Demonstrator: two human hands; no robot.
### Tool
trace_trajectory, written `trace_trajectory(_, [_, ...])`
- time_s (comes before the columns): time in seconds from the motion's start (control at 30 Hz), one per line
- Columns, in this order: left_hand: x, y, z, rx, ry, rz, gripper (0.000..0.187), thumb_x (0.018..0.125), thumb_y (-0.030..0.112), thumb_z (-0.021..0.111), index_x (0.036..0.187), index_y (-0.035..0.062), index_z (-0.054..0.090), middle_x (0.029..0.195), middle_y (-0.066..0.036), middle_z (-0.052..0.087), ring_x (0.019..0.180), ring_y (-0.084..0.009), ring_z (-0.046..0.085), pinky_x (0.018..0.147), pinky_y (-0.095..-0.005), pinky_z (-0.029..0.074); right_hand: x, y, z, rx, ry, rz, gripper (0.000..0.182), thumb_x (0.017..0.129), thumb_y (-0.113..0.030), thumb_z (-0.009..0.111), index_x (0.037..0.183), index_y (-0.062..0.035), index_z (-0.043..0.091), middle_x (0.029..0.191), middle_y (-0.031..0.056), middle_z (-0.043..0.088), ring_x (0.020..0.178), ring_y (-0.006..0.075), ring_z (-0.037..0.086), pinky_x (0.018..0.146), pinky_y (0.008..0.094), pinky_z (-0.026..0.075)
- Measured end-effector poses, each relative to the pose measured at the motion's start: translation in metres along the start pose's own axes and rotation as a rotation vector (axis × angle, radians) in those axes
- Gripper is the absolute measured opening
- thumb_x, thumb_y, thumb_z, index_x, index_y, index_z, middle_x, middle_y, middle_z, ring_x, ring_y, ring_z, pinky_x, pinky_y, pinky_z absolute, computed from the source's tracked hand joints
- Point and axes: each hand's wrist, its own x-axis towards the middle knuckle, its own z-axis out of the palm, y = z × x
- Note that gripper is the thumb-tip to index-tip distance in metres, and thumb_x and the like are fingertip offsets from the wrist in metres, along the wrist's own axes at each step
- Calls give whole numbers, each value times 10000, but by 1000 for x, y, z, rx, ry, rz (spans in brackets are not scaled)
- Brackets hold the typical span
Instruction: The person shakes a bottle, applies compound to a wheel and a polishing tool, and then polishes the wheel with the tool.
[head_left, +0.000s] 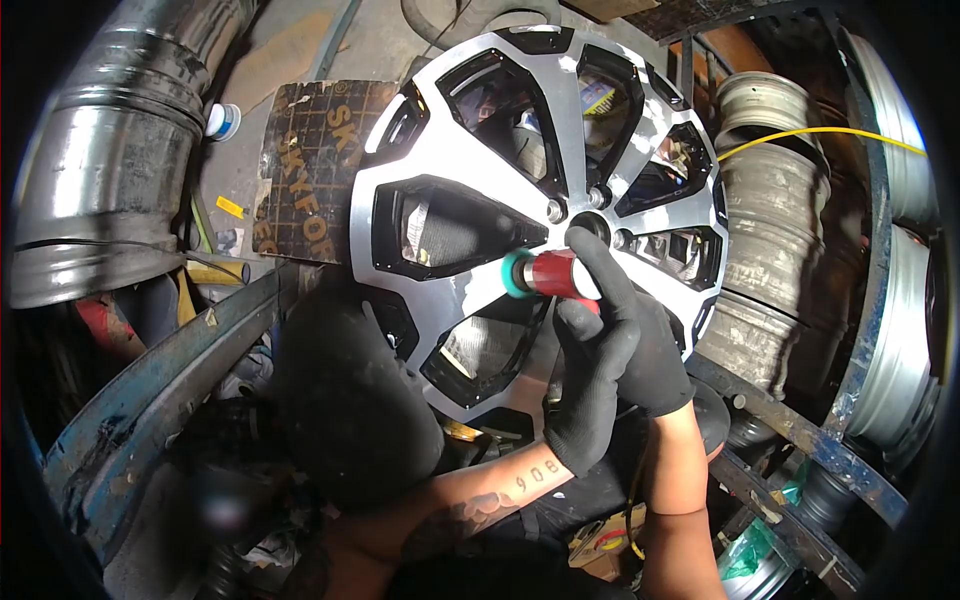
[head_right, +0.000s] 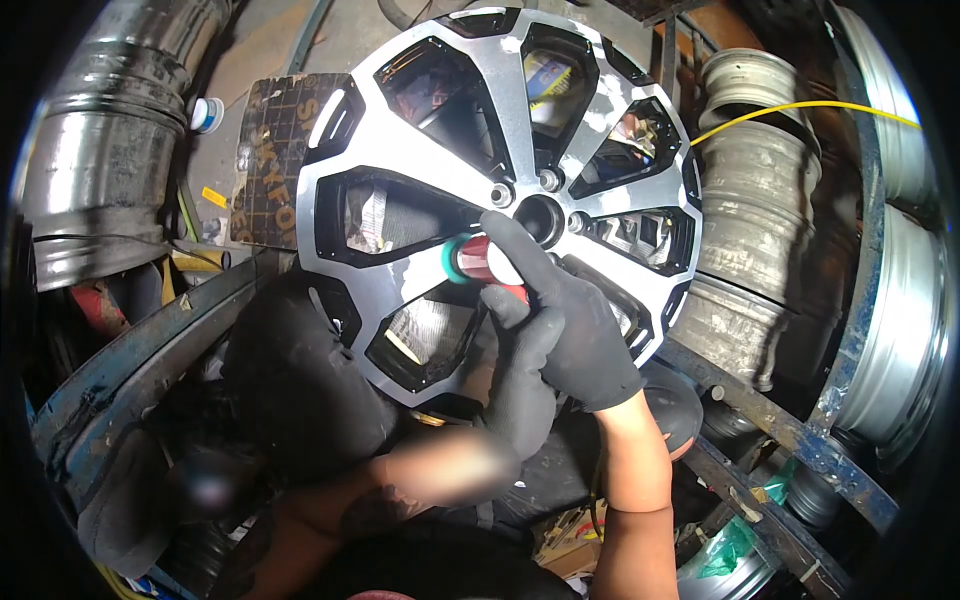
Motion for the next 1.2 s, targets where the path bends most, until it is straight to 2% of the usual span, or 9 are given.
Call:
trace_trajectory(0.13, [0, -4, -9, 59, -25, -26, 539, 1061, 297, 495, 1521, 109, 285, 1455, -78, 416, 1365, -173, 435, 1164, -378, 364, -1, -5, -4, 67, -62, 115, 659, 945, -280, 675, 1547, -136, 449, 1185, 222, 707, 998, 334, 725, 886, 382, 533])
trace_trajectory(0.23, [0, 0, -7, 59, -46, -2, 531, 1066, 307, 491, 1517, 102, 301, 1454, -74, 426, 1365, -172, 436, 1165, -374, 358, -2, 3, 3, 40, 35, -66, 603, 989, -325, 663, 1539, -185, 460, 1193, 250, 684, 1029, 468, 668, 850, 452, 532])
trace_trajectory(0.33, [-1, 2, -6, 75, -41, -12, 525, 1072, 326, 491, 1512, 103, 314, 1444, -71, 439, 1363, -171, 438, 1163, -372, 358, -2, 4, 5, 93, 51, -32, 591, 990, -301, 662, 1535, -179, 467, 1175, 249, 688, 1031, 464, 670, 845, 450, 531])
trace_trajectory(0.43, [-1, 2, -3, 42, -24, -3, 530, 1075, 347, 495, 1512, 106, 317, 1438, -70, 446, 1361, -169, 439, 1160, -374, 360, -1, 5, 3, 39, 51, -142, 584, 986, -278, 660, 1528, -158, 477, 1202, 240, 686, 1051, 458, 668, 851, 436, 534])
trace_trajectory(0.53, [-2, 5, -2, 33, -20, -1, 528, 1075, 354, 500, 1509, 114, 323, 1435, -69, 449, 1361, -168, 441, 1160, -379, 361, -2, -2, 2, 100, 26, 29, 572, 983, -258, 659, 1516, -138, 491, 1263, 223, 674, 1091, 452, 660, 880, 431, 535])
trace_trajectory(0.63, [-3, 2, -2, 14, 1, -18, 517, 1074, 355, 504, 1504, 127, 330, 1432, -64, 453, 1356, -165, 448, 1158, -381, 364, -1, 0, -1, 35, 6, -95, 562, 984, -247, 659, 1509, -127, 501, 1295, 231, 661, 1124, 458, 647, 907, 428, 532])
trace_trajectory(0.77, [-1, 4, -4, 34, -3, -22, 502, 1076, 358, 499, 1499, 144, 335, 1427, -52, 456, 1351, -159, 452, 1154, -378, 368, -4, 0, 5, 61, 58, -70, 567, 981, -249, 664, 1509, -126, 500, 1295, 234, 659, 1141, 455, 647, 925, 435, 527])
trace_trajectory(0.9, [-1, -4, -5, -34, 40, 4, 514, 1053, 374, 579, 1389, 44, 371, 1300, -116, 469, 1249, -175, 479, 1048, -349, 411, -2, 1, 1, 22, 39, -136, 584, 965, -227, 683, 1511, -130, 500, 1271, 237, 670, 1140, 442, 657, 916, 418, 532])
trace_trajectory(1.2, [-5, 3, 3, -83, 31, -20, 553, 1045, 381, 589, 1423, 35, 382, 1331, -117, 483, 1245, -177, 490, 1055, -362, 420, -7, 2, 2, 32, 46, -20, 592, 946, -219, 692, 1509, -186, 509, 1222, 217, 691, 1057, 444, 672, 850, 447, 540])
